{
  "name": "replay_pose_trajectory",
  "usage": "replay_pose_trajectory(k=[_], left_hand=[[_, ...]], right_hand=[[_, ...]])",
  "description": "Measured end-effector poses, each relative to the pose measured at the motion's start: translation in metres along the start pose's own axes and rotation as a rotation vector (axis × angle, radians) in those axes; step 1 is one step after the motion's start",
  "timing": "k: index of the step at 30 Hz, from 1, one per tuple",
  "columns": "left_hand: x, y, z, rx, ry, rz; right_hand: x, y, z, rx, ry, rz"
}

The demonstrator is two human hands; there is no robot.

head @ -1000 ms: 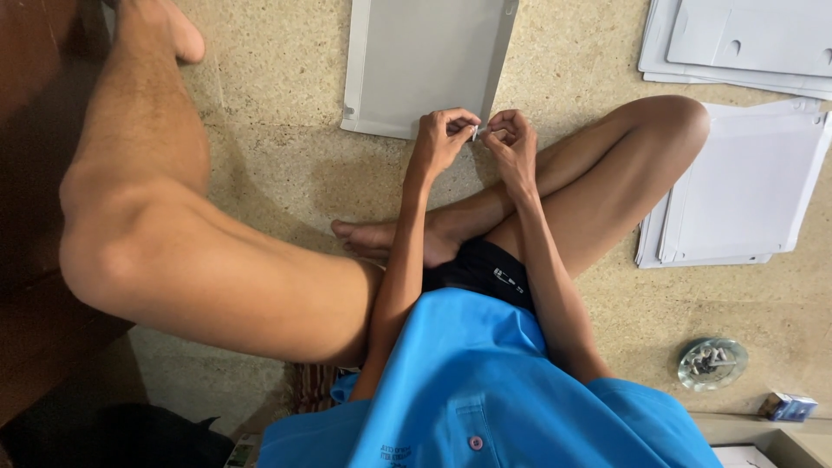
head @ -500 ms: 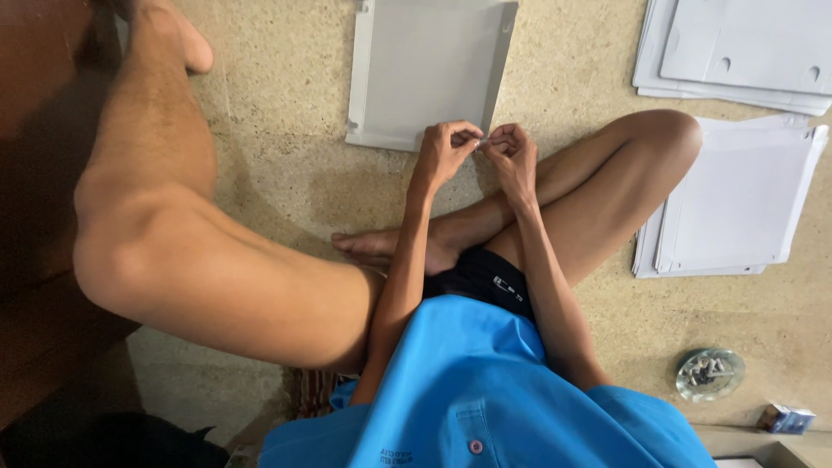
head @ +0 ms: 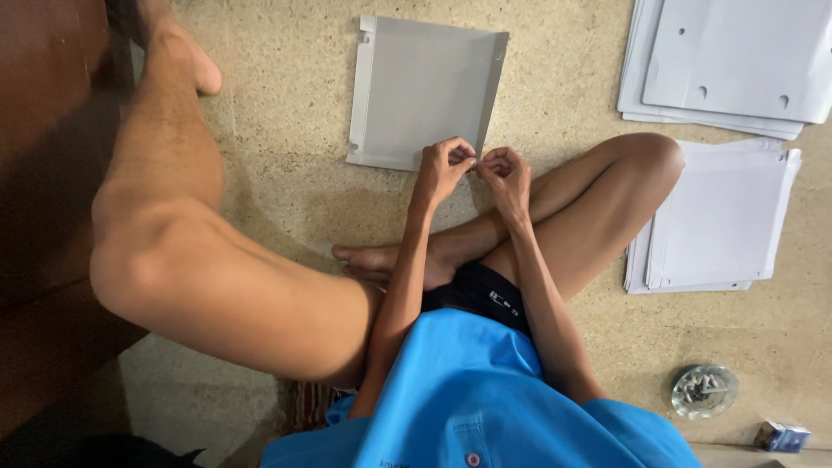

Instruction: The person assembles white cardboard boxes by hand. The person takes flat cardboard pieces from a stack, folds the sides to create box shapes, and places the finished boxes into another stack.

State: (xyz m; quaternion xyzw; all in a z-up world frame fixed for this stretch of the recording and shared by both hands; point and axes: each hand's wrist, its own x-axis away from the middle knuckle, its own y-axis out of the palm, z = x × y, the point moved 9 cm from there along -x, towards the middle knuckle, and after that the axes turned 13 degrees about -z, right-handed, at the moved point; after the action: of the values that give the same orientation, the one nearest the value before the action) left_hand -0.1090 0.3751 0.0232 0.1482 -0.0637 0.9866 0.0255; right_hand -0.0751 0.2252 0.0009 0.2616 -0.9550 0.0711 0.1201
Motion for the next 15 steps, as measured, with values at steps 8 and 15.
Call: replay_pose_trajectory(k=[8,15], left_hand=[[0.000,0.002,0.000,0.005,-0.026,-0.050],[0.002,0.002,-0.001,0.055,-0.047,-0.022]], right_hand=[[0.009,0.006,-0.023,0.030,0.042,-0.028],[0.012,0.007,-0.028,0.008,0.041,-0.057]])
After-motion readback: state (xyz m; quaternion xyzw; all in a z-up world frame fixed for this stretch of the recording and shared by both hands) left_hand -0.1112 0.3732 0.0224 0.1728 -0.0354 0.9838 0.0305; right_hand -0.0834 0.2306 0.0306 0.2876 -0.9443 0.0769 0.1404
